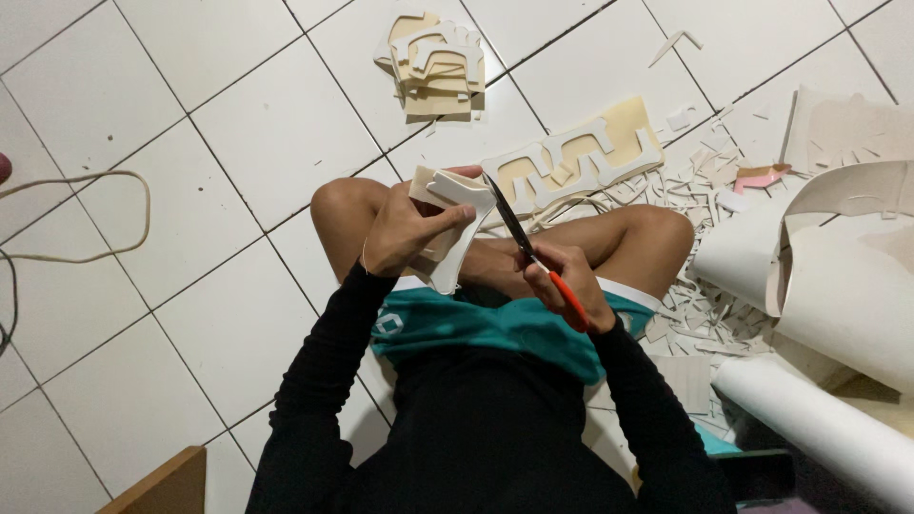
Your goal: The person sits on the floor and uses scissors to trim excess material from curved foam shoe components, rotating each piece to cut along its edges and placing finished pieces in a pile while scraps accumulate nearby.
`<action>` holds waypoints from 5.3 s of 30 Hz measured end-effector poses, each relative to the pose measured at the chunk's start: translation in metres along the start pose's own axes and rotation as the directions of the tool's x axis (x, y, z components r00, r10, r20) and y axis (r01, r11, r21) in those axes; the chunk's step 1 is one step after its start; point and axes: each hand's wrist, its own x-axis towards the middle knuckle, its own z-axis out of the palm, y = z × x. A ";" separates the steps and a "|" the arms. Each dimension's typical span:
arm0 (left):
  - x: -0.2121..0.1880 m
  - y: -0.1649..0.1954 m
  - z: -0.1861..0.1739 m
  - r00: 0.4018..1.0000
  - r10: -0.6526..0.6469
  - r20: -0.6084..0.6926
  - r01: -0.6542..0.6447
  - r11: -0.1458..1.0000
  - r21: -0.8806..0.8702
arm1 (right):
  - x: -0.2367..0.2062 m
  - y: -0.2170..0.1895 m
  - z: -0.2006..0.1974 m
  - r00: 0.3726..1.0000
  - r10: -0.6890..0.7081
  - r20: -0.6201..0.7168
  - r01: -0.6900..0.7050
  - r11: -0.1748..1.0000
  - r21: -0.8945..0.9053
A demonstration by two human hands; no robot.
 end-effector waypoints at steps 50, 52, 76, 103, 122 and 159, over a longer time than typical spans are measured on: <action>0.034 -0.072 0.013 0.827 0.167 -0.538 -0.188 0.982 0.016 | -0.007 0.064 0.000 0.867 0.137 -0.479 -0.109 0.990 0.086; 0.067 -0.090 0.007 0.811 0.044 -0.583 -0.305 0.882 -0.358 | -0.013 0.083 0.007 0.867 0.207 -0.454 -0.170 0.978 0.122; 0.129 -0.200 -0.056 0.966 -0.256 -0.043 0.129 0.330 0.935 | 0.083 0.132 0.071 0.850 0.295 -0.435 -0.224 0.952 0.208; 0.140 -0.215 0.030 0.986 -0.152 0.066 0.070 0.741 0.668 | 0.101 0.152 0.037 0.876 0.332 -0.349 0.063 0.638 0.767; 0.191 -0.211 0.141 0.769 -0.339 -0.542 -0.071 0.797 -0.599 | 0.028 0.148 -0.002 0.914 0.241 -0.327 0.070 0.699 0.711; 0.112 -0.233 0.099 0.901 -0.409 -0.142 0.089 0.495 -0.864 | 0.034 0.163 0.006 0.873 0.294 -0.389 -0.098 0.887 0.452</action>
